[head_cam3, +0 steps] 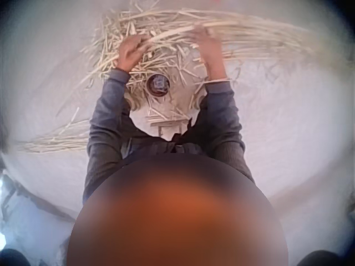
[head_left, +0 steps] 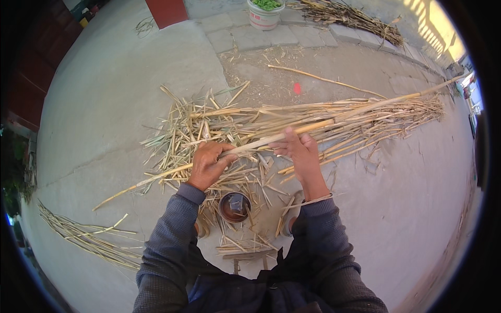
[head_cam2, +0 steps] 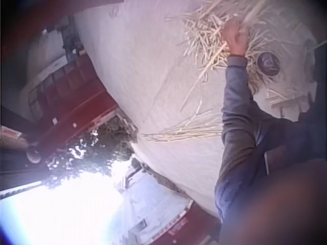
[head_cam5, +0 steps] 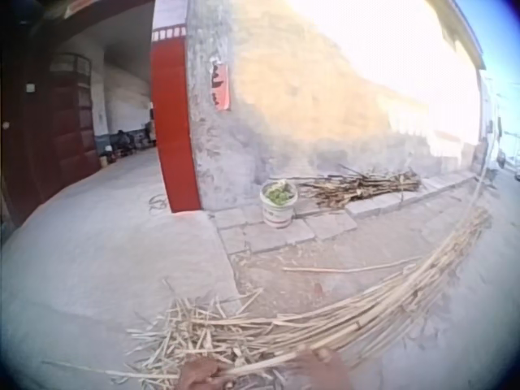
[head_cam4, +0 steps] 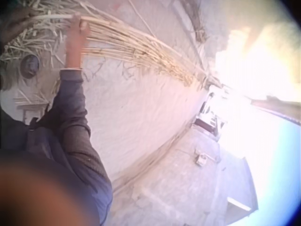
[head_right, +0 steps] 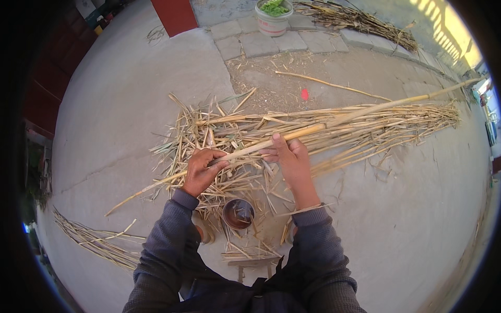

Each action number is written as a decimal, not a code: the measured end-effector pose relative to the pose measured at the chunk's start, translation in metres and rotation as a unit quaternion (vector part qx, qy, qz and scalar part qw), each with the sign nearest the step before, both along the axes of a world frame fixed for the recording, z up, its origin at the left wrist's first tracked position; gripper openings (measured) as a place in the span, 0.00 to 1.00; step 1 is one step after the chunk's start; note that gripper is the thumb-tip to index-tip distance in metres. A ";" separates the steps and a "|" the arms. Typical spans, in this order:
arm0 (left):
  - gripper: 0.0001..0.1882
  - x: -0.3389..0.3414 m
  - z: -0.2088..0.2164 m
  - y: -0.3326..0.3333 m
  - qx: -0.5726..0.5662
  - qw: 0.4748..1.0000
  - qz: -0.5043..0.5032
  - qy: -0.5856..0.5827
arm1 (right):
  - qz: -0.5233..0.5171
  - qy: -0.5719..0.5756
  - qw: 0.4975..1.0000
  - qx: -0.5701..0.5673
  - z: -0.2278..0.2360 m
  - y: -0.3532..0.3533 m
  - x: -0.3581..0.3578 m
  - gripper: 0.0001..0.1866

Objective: The person sits on a low stool and processes long bamboo stalks by hand. They repeatedly strip the outer layers and break the stalks into smaller pieces, placing the processed material into a metal bowl.

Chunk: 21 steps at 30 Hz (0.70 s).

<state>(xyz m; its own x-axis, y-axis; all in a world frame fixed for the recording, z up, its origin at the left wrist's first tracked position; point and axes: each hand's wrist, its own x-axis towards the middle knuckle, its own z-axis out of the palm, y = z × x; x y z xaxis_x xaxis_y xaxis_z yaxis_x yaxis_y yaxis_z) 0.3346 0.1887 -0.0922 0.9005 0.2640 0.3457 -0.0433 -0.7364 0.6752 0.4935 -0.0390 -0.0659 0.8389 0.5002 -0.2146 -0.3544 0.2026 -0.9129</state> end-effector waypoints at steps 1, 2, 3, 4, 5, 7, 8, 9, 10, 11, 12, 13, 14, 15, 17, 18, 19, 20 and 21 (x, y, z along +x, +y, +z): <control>0.13 0.000 -0.001 -0.004 -0.016 1.000 0.017 0.008 | 0.019 0.000 1.000 -0.006 -0.001 0.000 -0.001 0.17; 0.13 0.001 -0.002 -0.006 -0.035 0.999 0.030 0.028 | -0.018 -0.031 0.999 0.002 -0.001 0.001 0.000 0.17; 0.13 0.001 -0.003 -0.008 -0.038 0.999 0.037 0.001 | -0.044 -0.055 0.998 0.004 -0.002 0.000 0.001 0.17; 0.13 0.001 -0.004 -0.009 -0.035 0.999 0.031 -0.006 | -0.071 -0.079 0.994 0.014 -0.001 -0.003 0.004 0.16; 0.13 0.001 -0.004 -0.009 -0.032 0.999 0.025 -0.013 | -0.067 -0.093 0.993 0.003 0.000 -0.006 0.008 0.16; 0.13 0.002 -0.006 -0.008 -0.012 1.000 0.008 -0.026 | -0.067 -0.121 0.990 0.004 0.001 -0.012 0.012 0.17; 0.13 0.002 -0.008 -0.009 0.004 0.999 0.000 -0.033 | -0.071 -0.124 0.990 -0.011 0.001 -0.013 0.013 0.16; 0.13 0.003 -0.010 -0.009 0.021 0.999 -0.013 -0.035 | -0.077 -0.129 0.988 -0.019 0.001 -0.013 0.013 0.15; 0.12 0.002 -0.012 -0.010 -0.033 0.999 0.011 -0.011 | -0.075 -0.116 0.990 -0.025 0.000 -0.013 0.013 0.15; 0.12 0.002 -0.014 -0.011 -0.086 0.996 0.030 0.016 | -0.087 -0.133 0.987 -0.025 0.000 -0.012 0.011 0.15; 0.12 0.002 -0.016 -0.011 -0.137 0.988 0.050 0.053 | -0.092 -0.131 0.987 -0.024 -0.001 -0.010 0.010 0.15; 0.11 0.001 -0.017 -0.011 -0.210 0.975 0.050 0.056 | -0.098 -0.122 0.988 -0.008 -0.001 -0.009 0.009 0.15; 0.10 0.000 -0.017 -0.010 -0.278 0.957 0.050 0.067 | -0.098 -0.122 0.987 -0.021 0.000 -0.007 0.009 0.15; 0.10 0.000 -0.017 -0.008 -0.345 0.935 0.045 0.069 | -0.101 -0.115 0.988 -0.018 0.000 -0.006 0.008 0.15; 0.09 0.000 -0.015 -0.004 -0.265 0.961 0.047 0.062 | -0.105 -0.107 0.988 -0.019 0.000 -0.005 0.007 0.16; 0.09 0.002 -0.014 -0.004 -0.218 0.972 0.050 0.067 | -0.106 -0.108 0.988 -0.023 0.000 -0.005 0.007 0.17; 0.10 0.002 -0.013 -0.006 -0.147 0.987 0.036 0.050 | -0.102 -0.104 0.989 -0.017 0.000 -0.005 0.007 0.17; 0.10 0.004 -0.011 -0.007 -0.097 0.995 0.013 0.019 | -0.115 -0.110 0.987 -0.033 0.000 -0.005 0.006 0.17; 0.11 0.006 -0.010 -0.010 -0.043 0.999 -0.007 -0.004 | -0.120 -0.110 0.986 -0.040 0.001 -0.004 0.005 0.17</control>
